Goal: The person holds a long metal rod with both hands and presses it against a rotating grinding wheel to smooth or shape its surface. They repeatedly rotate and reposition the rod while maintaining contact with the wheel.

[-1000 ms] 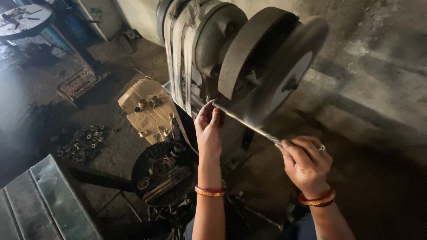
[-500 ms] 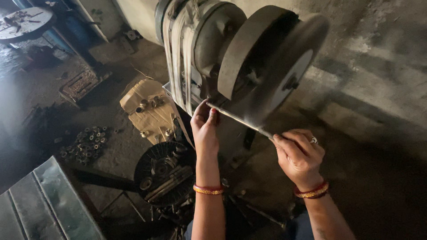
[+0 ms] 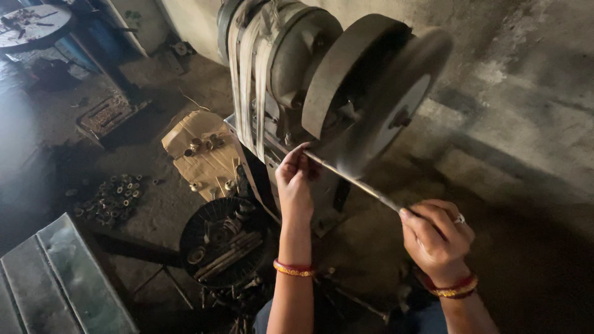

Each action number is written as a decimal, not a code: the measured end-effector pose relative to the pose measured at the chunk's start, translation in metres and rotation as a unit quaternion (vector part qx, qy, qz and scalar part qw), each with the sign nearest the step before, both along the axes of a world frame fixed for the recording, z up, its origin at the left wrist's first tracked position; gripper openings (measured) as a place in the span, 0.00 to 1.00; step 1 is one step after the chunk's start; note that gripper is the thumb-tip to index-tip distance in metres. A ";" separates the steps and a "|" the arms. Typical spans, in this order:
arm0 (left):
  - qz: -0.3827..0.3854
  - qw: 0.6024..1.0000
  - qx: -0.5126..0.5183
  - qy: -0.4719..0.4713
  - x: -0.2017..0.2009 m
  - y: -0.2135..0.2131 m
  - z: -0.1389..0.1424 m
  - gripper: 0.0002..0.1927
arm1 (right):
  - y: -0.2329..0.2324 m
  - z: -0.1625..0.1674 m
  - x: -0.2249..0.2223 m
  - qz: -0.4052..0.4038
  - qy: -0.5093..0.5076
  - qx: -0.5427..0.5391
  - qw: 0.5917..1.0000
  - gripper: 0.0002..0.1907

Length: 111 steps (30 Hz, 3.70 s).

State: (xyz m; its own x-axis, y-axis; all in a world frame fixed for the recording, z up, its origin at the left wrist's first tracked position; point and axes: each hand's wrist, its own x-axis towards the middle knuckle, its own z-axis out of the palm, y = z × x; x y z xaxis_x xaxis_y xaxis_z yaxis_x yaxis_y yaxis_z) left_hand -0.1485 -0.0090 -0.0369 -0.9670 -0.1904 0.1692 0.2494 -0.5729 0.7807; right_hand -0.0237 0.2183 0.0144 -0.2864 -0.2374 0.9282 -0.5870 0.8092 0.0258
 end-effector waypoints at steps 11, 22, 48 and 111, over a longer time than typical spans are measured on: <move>-0.029 0.998 -0.054 0.009 0.021 0.007 0.017 0.10 | 0.014 0.009 0.025 -0.012 -0.004 0.006 1.000 0.10; -0.111 0.992 -0.042 0.036 0.031 0.012 0.025 0.09 | 0.034 0.001 0.042 -0.028 -0.012 0.059 0.998 0.06; -0.116 0.993 -0.009 0.031 0.016 -0.006 0.017 0.04 | 0.023 0.009 0.027 -0.009 0.031 0.074 0.997 0.06; -0.115 0.992 0.025 0.035 0.026 0.007 0.025 0.08 | 0.027 -0.013 0.036 -0.046 -0.058 0.031 0.997 0.16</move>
State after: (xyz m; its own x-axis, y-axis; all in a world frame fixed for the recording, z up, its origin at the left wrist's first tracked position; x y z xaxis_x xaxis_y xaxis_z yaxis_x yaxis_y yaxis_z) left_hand -0.1224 -0.0021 -0.0120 -0.9721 0.0241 0.2335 0.1603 -0.6585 0.7353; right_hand 0.0121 0.2449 0.0012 -0.4138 -0.2605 0.8723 -0.5123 0.8587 0.0135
